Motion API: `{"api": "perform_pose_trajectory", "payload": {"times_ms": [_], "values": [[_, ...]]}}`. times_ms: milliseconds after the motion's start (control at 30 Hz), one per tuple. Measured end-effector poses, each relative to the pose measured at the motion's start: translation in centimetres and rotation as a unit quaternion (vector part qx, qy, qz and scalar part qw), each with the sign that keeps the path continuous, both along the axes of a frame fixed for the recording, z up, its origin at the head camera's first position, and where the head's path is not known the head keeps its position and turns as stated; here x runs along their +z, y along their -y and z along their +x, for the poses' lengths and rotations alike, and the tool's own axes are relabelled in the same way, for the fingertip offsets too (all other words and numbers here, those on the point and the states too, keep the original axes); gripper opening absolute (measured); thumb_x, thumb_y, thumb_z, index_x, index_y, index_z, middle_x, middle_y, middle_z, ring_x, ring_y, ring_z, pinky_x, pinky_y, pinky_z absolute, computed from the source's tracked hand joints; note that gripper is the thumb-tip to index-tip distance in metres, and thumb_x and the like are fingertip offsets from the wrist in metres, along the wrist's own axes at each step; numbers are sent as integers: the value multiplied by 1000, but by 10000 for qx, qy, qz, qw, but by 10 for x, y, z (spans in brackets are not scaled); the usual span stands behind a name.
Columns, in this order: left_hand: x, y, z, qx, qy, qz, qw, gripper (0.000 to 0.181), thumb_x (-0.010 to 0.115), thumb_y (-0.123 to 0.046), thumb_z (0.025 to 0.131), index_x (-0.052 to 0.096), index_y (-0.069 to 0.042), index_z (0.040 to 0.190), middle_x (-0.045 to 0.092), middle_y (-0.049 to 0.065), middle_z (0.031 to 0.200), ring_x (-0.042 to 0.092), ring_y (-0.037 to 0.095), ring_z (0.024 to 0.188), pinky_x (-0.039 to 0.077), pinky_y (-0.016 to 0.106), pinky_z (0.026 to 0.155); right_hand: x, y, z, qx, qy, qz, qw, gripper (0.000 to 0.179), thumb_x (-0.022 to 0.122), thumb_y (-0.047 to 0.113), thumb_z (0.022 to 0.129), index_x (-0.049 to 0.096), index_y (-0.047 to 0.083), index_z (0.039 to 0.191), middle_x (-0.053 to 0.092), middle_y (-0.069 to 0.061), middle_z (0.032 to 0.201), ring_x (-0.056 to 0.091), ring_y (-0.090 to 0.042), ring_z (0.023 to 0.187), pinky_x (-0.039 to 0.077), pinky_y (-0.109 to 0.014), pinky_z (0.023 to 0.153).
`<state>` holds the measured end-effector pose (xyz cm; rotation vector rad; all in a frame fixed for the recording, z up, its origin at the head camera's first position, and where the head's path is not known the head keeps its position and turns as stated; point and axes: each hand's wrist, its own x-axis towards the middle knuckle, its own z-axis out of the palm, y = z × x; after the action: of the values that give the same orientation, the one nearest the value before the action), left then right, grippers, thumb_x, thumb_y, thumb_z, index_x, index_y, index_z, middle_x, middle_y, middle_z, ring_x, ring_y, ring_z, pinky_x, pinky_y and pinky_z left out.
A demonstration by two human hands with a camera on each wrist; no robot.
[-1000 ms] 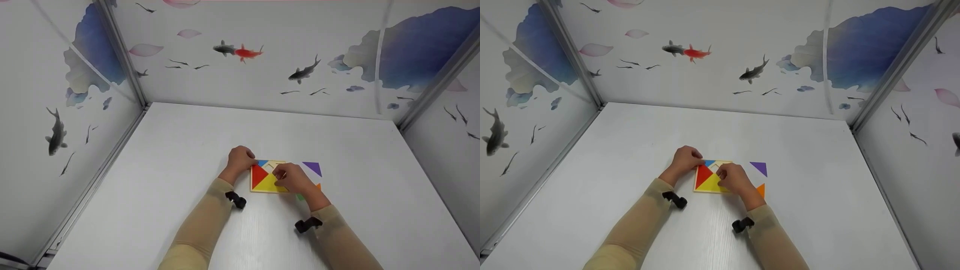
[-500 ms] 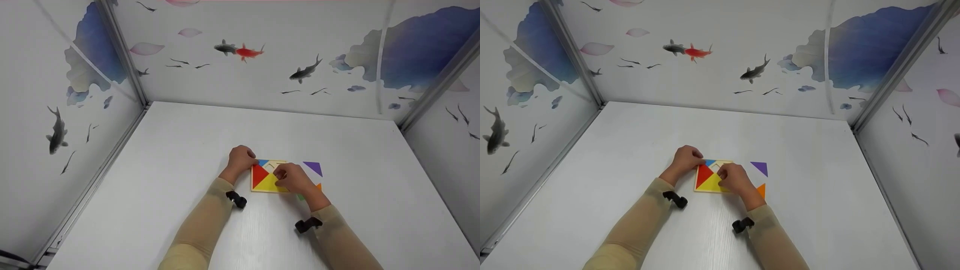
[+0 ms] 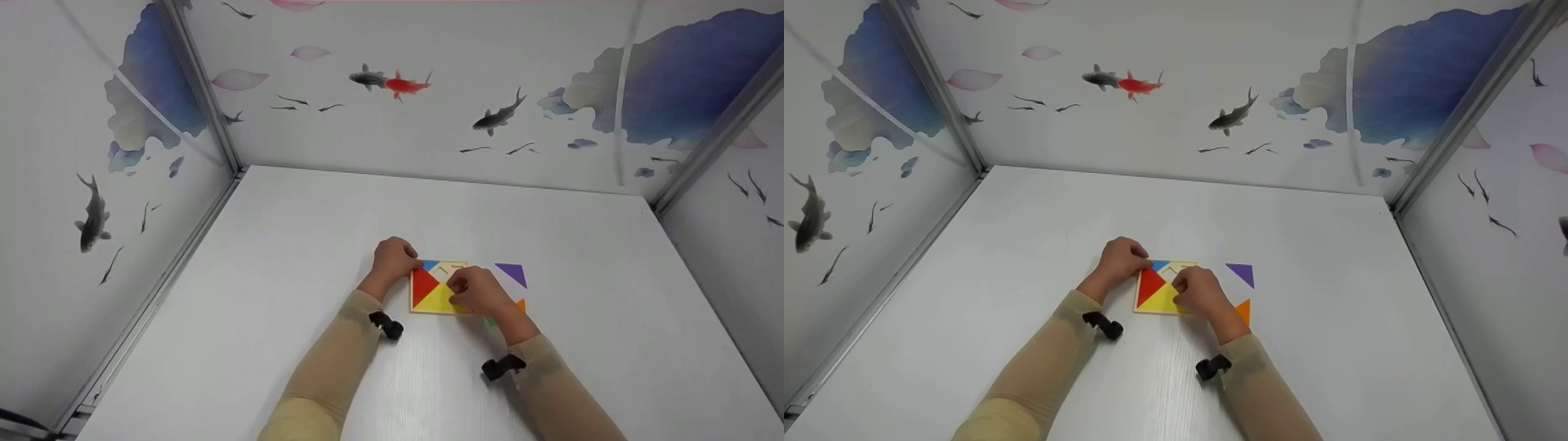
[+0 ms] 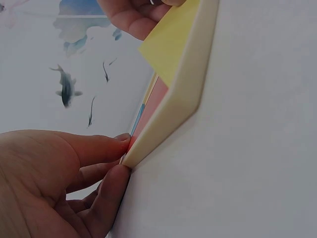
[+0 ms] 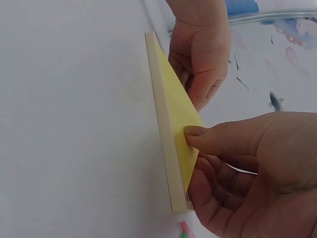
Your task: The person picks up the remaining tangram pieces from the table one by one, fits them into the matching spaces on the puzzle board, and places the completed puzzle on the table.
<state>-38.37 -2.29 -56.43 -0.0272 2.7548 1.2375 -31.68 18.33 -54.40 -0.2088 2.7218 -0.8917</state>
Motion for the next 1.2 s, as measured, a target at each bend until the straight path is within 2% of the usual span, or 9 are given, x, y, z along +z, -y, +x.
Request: {"api": "perform_pose_trajectory", "payload": {"times_ms": [200,567,733,967,1200], "values": [[-2,2,-1,-69,-142,69,9999,18,84,-24,91,81,-10,102,74,5,101,66,16,84,57,25,71,0,1,1,-40,-19,55,10000,23,80,10,93,76,8,116,70,-6,102,61,-22,96,57,-40,93],[-5,2,-2,-90,-116,148,9998,18,84,-24,91,80,-10,101,73,5,99,66,14,76,56,23,69,-1,0,1,-26,54,56,10000,25,79,10,94,77,8,119,73,-6,106,63,-22,97,58,-42,97],[-5,2,-2,-64,-90,148,9998,17,84,-24,92,80,-10,101,73,4,99,66,15,78,56,23,69,-2,0,1,-43,34,69,10000,25,79,10,94,77,8,118,72,-6,106,63,-22,97,58,-42,96],[-4,1,-1,-30,-115,75,9999,17,84,-25,92,81,-11,100,72,4,101,64,17,90,56,25,74,-3,1,0,-136,94,20,9999,24,79,9,94,76,9,118,71,-6,106,62,-22,98,58,-41,97],[-3,1,-2,-47,-90,22,9999,16,84,-25,91,81,-12,101,73,3,101,64,19,96,58,28,80,-6,0,0,-2,-150,47,9999,22,80,9,92,77,8,114,71,-6,103,61,-22,95,58,-40,92]]}}
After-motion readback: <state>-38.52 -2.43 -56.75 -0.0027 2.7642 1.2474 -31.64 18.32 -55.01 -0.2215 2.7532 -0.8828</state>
